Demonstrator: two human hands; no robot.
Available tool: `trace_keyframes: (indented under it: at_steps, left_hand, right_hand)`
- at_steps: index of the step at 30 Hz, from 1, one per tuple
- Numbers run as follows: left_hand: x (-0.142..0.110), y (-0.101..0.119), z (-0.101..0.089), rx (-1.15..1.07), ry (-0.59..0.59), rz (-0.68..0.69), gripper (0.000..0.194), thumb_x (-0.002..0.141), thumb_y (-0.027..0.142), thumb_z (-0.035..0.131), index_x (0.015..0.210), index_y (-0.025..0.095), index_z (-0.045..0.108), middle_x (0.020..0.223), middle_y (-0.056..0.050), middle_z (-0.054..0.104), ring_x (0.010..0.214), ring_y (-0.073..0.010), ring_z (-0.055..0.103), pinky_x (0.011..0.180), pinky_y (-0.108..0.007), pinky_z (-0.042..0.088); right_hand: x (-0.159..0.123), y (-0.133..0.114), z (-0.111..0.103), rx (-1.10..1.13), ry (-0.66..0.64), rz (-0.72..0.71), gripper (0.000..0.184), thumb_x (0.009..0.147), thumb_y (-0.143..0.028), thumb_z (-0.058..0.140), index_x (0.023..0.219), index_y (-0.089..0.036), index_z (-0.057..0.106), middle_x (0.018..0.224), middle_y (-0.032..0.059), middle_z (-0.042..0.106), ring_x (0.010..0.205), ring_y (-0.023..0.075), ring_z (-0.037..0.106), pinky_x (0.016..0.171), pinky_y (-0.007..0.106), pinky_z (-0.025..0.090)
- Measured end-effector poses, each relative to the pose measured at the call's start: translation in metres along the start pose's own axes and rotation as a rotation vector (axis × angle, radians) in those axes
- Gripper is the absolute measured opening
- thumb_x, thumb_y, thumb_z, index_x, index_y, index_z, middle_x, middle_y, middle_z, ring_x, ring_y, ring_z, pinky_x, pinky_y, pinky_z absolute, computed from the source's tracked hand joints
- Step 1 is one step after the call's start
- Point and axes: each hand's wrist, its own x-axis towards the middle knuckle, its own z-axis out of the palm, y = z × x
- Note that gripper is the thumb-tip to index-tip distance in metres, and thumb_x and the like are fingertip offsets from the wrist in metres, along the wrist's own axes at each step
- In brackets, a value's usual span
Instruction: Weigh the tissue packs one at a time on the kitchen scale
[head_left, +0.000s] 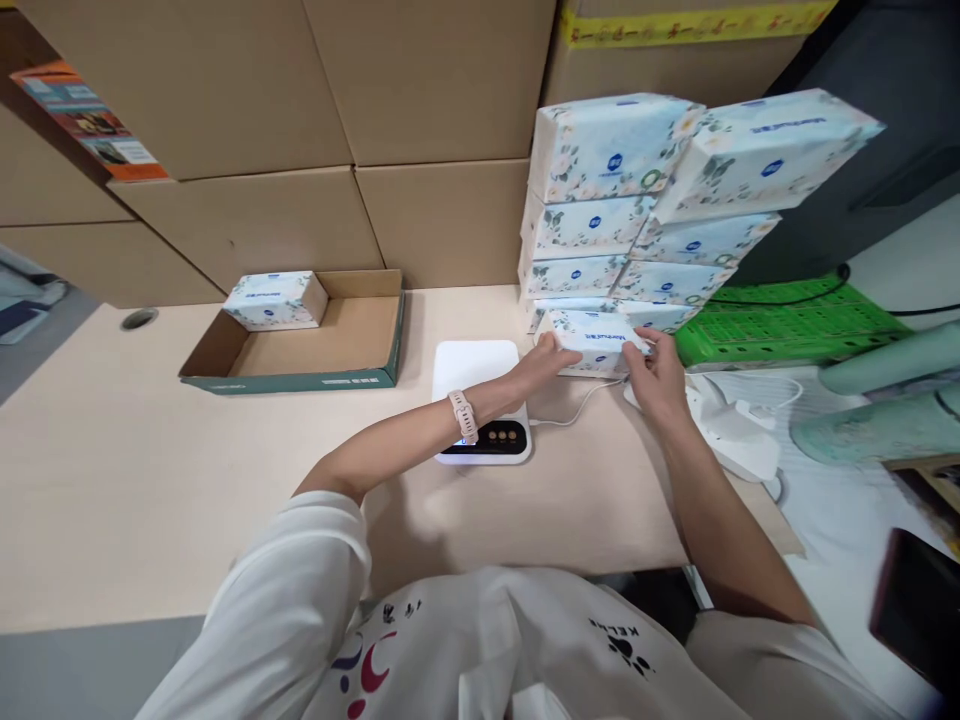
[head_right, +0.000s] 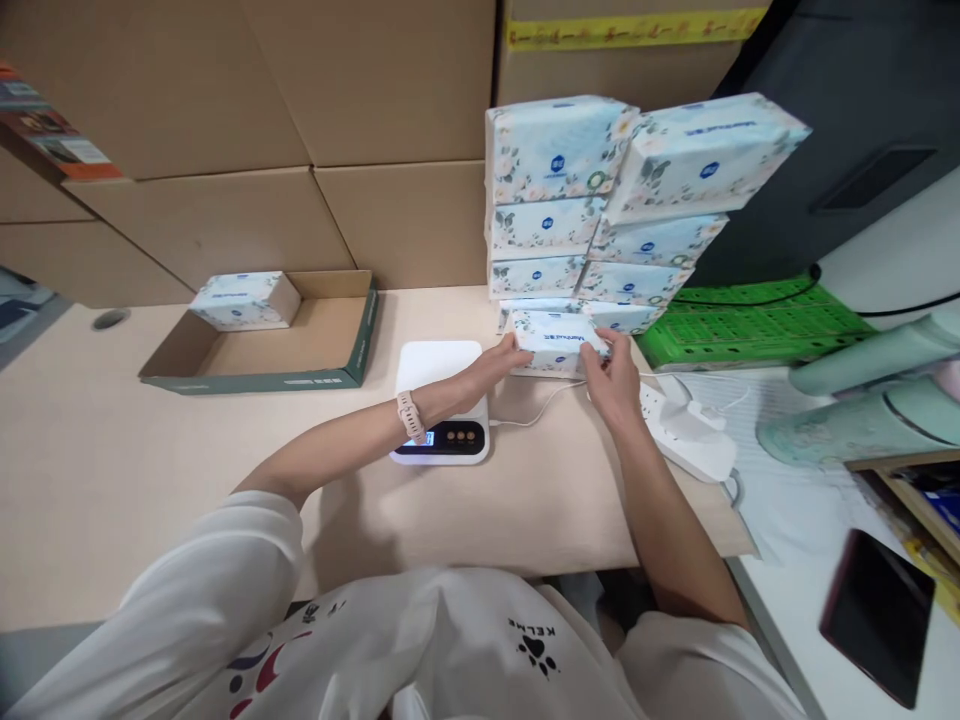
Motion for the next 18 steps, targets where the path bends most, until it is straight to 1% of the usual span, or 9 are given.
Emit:
trace_keyframes:
  at_steps: [1, 3, 6, 8, 11, 13, 14, 16, 18]
  left_hand:
    - [-0.003, 0.002, 0.000, -0.006, 0.000, -0.044, 0.102, 0.086, 0.058, 0.068, 0.169, 0.019, 0.024, 0.181, -0.010, 0.008, 0.170, -0.0348, 0.005, 0.139, -0.054, 0.013]
    - [-0.014, 0.008, -0.007, -0.006, 0.000, 0.012, 0.102, 0.085, 0.057, 0.071, 0.169, 0.018, 0.026, 0.180, -0.011, 0.011, 0.169, -0.0354, 0.009, 0.138, -0.053, 0.016]
    - [-0.040, 0.017, -0.051, 0.019, 0.076, 0.307, 0.081, 0.087, 0.053, 0.074, 0.158, 0.024, 0.048, 0.177, -0.008, 0.029, 0.166, -0.0345, 0.025, 0.137, -0.053, 0.022]
    - [-0.059, 0.023, -0.108, 0.032, 0.269, 0.529, 0.056, 0.087, 0.047, 0.077, 0.138, 0.027, 0.066, 0.163, -0.006, 0.053, 0.157, -0.0333, 0.044, 0.133, -0.052, 0.032]
    - [-0.089, 0.027, -0.223, 0.055, 0.829, 0.665, 0.025, 0.087, 0.028, 0.078, 0.111, 0.021, 0.073, 0.128, -0.007, 0.074, 0.133, -0.0279, 0.065, 0.121, -0.045, 0.046]
    - [-0.109, 0.023, -0.298, 0.155, 1.290, 0.529, 0.018, 0.091, 0.015, 0.066, 0.109, 0.017, 0.070, 0.124, -0.009, 0.074, 0.125, -0.0227, 0.068, 0.116, -0.036, 0.049]
    - [-0.118, 0.020, -0.329, 0.268, 1.439, 0.381, 0.025, 0.093, 0.010, 0.059, 0.116, 0.014, 0.068, 0.129, -0.012, 0.072, 0.126, -0.0212, 0.067, 0.116, -0.033, 0.049]
    - [-0.135, 0.009, -0.374, 0.487, 1.526, 0.023, 0.036, 0.093, 0.007, 0.050, 0.126, 0.008, 0.064, 0.137, -0.018, 0.068, 0.130, -0.0228, 0.064, 0.116, -0.034, 0.047]
    - [-0.147, -0.004, -0.395, 0.602, 1.475, -0.162, 0.040, 0.091, 0.008, 0.050, 0.129, 0.003, 0.063, 0.135, -0.022, 0.069, 0.130, -0.0267, 0.063, 0.114, -0.038, 0.047]
  right_hand:
    - [-0.003, -0.004, -0.001, -0.023, 0.006, -0.037, 0.060, 0.085, -0.061, 0.065, 0.130, -0.022, 0.063, 0.119, 0.0120, 0.072, 0.097, 0.0267, 0.066, 0.101, 0.060, 0.053]
    - [-0.010, -0.018, -0.005, -0.059, 0.062, -0.172, 0.056, 0.084, -0.056, 0.066, 0.129, -0.023, 0.064, 0.133, 0.0154, 0.069, 0.120, 0.0342, 0.065, 0.113, 0.066, 0.044]
    - [-0.020, -0.052, -0.013, -0.062, 0.185, -0.419, 0.048, 0.087, -0.047, 0.066, 0.130, -0.025, 0.067, 0.144, 0.0151, 0.065, 0.141, 0.0375, 0.055, 0.126, 0.065, 0.032]
    - [-0.027, -0.083, -0.014, -0.008, 0.177, -0.511, 0.045, 0.091, -0.042, 0.064, 0.134, -0.029, 0.065, 0.144, 0.0123, 0.065, 0.142, 0.0367, 0.055, 0.125, 0.064, 0.035]
    - [-0.033, -0.134, -0.001, 0.090, 0.056, -0.566, 0.041, 0.096, -0.040, 0.060, 0.136, -0.033, 0.064, 0.138, 0.0097, 0.067, 0.134, 0.0351, 0.061, 0.119, 0.062, 0.045]
    - [-0.035, -0.165, 0.020, 0.142, -0.065, -0.581, 0.036, 0.097, -0.041, 0.058, 0.131, -0.033, 0.067, 0.133, 0.0096, 0.069, 0.125, 0.0323, 0.066, 0.112, 0.058, 0.052]
    - [-0.036, -0.179, 0.033, 0.160, -0.151, -0.573, 0.035, 0.097, -0.041, 0.058, 0.129, -0.031, 0.068, 0.131, 0.0095, 0.070, 0.121, 0.0306, 0.068, 0.109, 0.056, 0.054]
    - [-0.037, -0.204, 0.062, 0.178, -0.377, -0.524, 0.035, 0.097, -0.042, 0.057, 0.126, -0.028, 0.069, 0.131, 0.0092, 0.072, 0.119, 0.0282, 0.070, 0.106, 0.054, 0.057]
    - [-0.040, -0.225, 0.093, 0.182, -0.622, -0.445, 0.037, 0.099, -0.044, 0.054, 0.127, -0.026, 0.069, 0.138, 0.0091, 0.071, 0.125, 0.0270, 0.068, 0.111, 0.053, 0.054]
